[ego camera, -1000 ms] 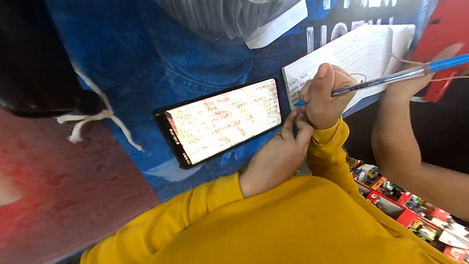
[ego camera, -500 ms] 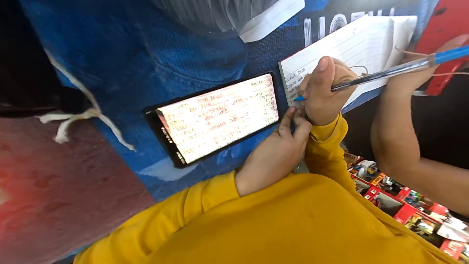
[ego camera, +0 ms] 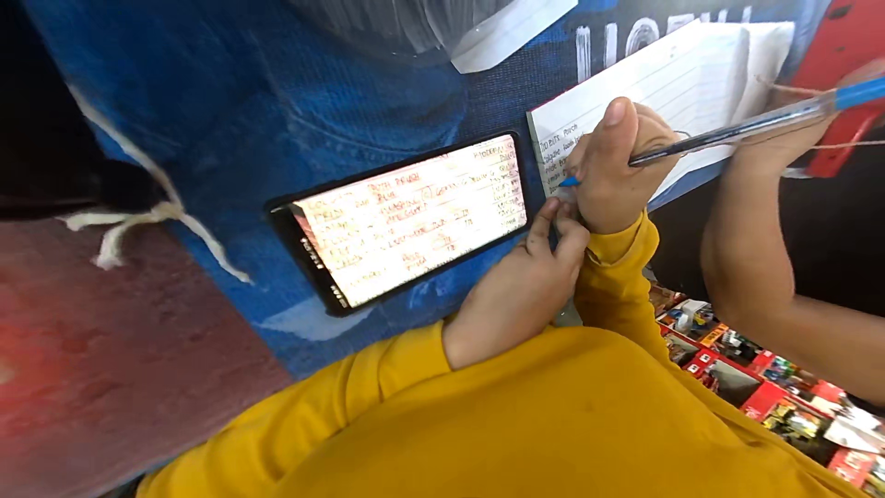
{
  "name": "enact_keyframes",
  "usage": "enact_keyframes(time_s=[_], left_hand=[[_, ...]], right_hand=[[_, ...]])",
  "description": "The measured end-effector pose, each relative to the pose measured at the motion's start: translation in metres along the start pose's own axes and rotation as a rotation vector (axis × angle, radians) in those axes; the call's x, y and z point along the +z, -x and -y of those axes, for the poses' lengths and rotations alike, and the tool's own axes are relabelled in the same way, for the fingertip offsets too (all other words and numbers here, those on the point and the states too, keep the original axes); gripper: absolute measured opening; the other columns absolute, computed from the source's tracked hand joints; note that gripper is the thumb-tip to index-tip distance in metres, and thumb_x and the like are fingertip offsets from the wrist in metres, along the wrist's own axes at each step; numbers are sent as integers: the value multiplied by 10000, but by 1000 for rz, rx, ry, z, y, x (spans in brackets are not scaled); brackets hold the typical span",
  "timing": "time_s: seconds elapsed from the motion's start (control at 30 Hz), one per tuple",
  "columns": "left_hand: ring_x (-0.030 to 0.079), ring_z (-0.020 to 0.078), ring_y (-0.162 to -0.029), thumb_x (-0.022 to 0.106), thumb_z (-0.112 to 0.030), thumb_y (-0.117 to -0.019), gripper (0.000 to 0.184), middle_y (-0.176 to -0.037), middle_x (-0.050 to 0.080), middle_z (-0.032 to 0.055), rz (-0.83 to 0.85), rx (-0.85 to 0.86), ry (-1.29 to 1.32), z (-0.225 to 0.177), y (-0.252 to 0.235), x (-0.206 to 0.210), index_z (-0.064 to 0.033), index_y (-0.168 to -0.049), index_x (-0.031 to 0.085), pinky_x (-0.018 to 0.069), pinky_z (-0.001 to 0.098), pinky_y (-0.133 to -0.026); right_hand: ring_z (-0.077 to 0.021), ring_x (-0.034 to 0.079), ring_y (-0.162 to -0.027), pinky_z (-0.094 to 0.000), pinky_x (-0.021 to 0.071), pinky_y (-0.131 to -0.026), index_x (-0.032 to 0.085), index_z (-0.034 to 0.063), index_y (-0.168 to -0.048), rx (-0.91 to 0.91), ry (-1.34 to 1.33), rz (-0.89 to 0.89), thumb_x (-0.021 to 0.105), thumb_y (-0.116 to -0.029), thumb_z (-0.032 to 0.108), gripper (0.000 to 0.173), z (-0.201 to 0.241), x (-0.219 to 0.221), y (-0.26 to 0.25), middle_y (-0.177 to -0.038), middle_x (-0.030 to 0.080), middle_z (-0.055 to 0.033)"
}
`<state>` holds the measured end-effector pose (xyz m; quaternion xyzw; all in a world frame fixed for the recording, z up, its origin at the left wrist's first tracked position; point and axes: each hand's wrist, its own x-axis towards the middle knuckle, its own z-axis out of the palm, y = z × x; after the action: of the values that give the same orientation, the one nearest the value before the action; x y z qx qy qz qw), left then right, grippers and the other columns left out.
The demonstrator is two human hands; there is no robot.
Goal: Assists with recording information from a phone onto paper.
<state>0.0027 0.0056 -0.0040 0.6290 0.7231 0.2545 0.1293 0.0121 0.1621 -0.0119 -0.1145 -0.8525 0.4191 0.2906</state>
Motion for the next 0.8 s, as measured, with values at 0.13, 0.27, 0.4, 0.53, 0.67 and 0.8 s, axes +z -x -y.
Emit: enact_keyframes(time_s=[0.13, 0.27, 0.4, 0.53, 0.67, 0.8], left_hand=[[567, 402, -1294, 537, 61, -962, 288, -1399, 559, 246, 20, -20, 60, 0, 0, -1, 39, -1233, 631, 567, 331, -737], [569, 398, -1287, 528, 71, -962, 296, -1387, 562, 249, 6, -1, 19, 0, 0, -1, 43, -1238, 631, 559, 318, -735], [549, 391, -1307, 514, 82, -967, 289, -1377, 567, 232, 17, 18, -31, 1, 0, -1, 41, -1228, 630, 552, 316, -794], [558, 389, -1301, 515, 73, -971, 293, -1392, 558, 244, 17, 12, -16, 1, 0, -1, 43, -1238, 631, 557, 312, -764], [574, 378, -1288, 511, 55, -979, 299, -1407, 558, 244, 4, -1, -9, 0, 1, 0, 45, -1258, 618, 552, 308, -750], [560, 386, -1301, 517, 65, -973, 296, -1387, 569, 240, -10, 13, -29, 0, 1, 1, 43, -1244, 633, 550, 312, -796]], right_hand=[[65, 442, -486, -136, 376, -461, 417, 183, -579, -6, -5, 6, 520, -989, 56, 441, -1, -2, 0, -543, 443, 137], [70, 434, -473, -131, 372, -452, 419, 197, -585, 24, -17, -4, 514, -989, 50, 441, -2, -2, 0, -538, 444, 145], [63, 430, -467, -137, 376, -453, 405, 199, -580, 17, 11, -59, 502, -989, 40, 450, -3, 0, 1, -533, 429, 142], [60, 436, -457, -146, 381, -449, 417, 220, -580, 72, -33, -73, 495, -993, 44, 456, -2, -2, 1, -519, 441, 153], [64, 422, -469, -137, 367, -455, 400, 213, -580, 57, -16, -55, 496, -988, 43, 453, -2, -1, 0, -536, 421, 153], [74, 426, -486, -125, 368, -472, 412, 199, -586, 24, -2, -16, 489, -998, 39, 448, -2, -2, 1, -546, 429, 150]])
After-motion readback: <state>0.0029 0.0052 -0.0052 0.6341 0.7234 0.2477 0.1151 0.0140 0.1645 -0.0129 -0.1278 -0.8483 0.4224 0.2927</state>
